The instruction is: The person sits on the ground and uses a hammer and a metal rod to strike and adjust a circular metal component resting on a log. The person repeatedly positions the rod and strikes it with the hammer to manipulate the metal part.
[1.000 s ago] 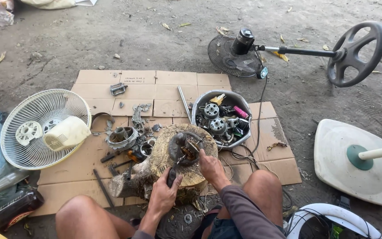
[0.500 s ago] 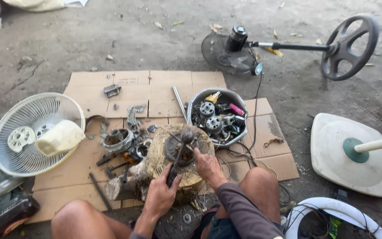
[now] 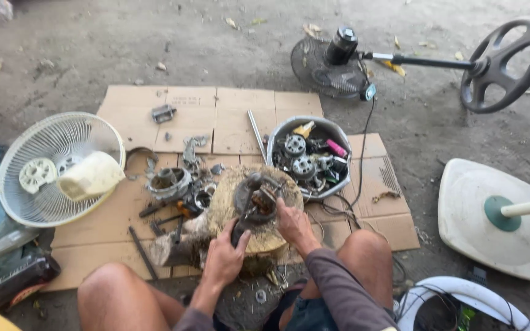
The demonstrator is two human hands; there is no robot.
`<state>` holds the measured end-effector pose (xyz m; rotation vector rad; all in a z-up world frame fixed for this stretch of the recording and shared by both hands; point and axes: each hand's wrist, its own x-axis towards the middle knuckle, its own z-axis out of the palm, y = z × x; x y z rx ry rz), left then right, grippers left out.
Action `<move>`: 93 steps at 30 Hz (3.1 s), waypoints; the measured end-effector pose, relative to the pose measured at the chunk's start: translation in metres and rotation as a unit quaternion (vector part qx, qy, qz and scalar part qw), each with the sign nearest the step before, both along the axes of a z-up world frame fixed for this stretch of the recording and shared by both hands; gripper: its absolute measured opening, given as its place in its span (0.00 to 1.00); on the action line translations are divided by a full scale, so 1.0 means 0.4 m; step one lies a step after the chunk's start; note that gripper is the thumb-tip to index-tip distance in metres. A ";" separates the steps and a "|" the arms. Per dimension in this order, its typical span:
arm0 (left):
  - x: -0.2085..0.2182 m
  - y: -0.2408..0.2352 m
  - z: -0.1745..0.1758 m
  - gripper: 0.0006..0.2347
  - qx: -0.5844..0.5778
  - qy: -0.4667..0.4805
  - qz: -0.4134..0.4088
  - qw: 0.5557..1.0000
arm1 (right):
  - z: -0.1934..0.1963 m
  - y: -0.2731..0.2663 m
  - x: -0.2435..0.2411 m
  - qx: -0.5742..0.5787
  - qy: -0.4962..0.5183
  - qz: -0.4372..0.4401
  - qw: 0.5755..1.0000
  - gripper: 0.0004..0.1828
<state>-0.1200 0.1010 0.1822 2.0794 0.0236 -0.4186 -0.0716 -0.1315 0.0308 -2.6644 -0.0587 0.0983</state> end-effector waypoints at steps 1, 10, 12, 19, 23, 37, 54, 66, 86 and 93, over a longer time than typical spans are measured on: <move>0.036 -0.004 -0.025 0.19 -0.001 -0.008 0.000 1.000 | 0.018 -0.009 0.038 -0.001 -0.008 0.000 1.000 0.11; 0.031 0.030 -0.264 0.25 0.034 0.027 0.118 0.992 | 0.005 0.009 0.008 -0.042 0.033 -0.023 0.998 0.11; 0.005 0.014 -0.317 0.24 0.132 -0.008 0.088 0.987 | -0.008 0.008 0.007 -0.043 0.034 -0.035 0.998 0.11; 0.022 -0.043 -0.345 0.24 0.205 -0.029 0.044 0.977 | 0.032 0.019 0.007 -0.046 0.042 -0.039 0.997 0.13; 0.074 -0.032 -0.383 0.17 0.257 -0.096 0.013 0.962 | 0.001 0.009 0.006 -0.037 0.031 -0.047 0.998 0.12; 0.185 -0.128 -0.436 0.15 0.185 0.010 -0.098 0.978 | -0.071 -0.015 -0.002 -0.004 0.013 -0.078 0.997 0.16; 0.121 -0.081 -0.272 0.13 0.144 -0.047 -0.088 0.985 | -0.078 -0.013 -0.019 0.051 -0.015 -0.107 0.993 0.14; 0.158 -0.087 -0.361 0.11 0.195 -0.038 -0.099 0.975 | -0.077 0.015 -0.020 0.035 -0.072 -0.075 0.994 0.10; 0.230 -0.224 -0.490 0.44 0.204 -0.194 0.007 0.960 | 0.030 0.031 -0.023 0.051 -0.001 -0.050 0.997 0.11; 0.221 -0.214 -0.454 0.35 0.214 -0.205 0.006 0.955 | 0.051 0.047 -0.030 0.055 -0.013 -0.041 0.998 0.09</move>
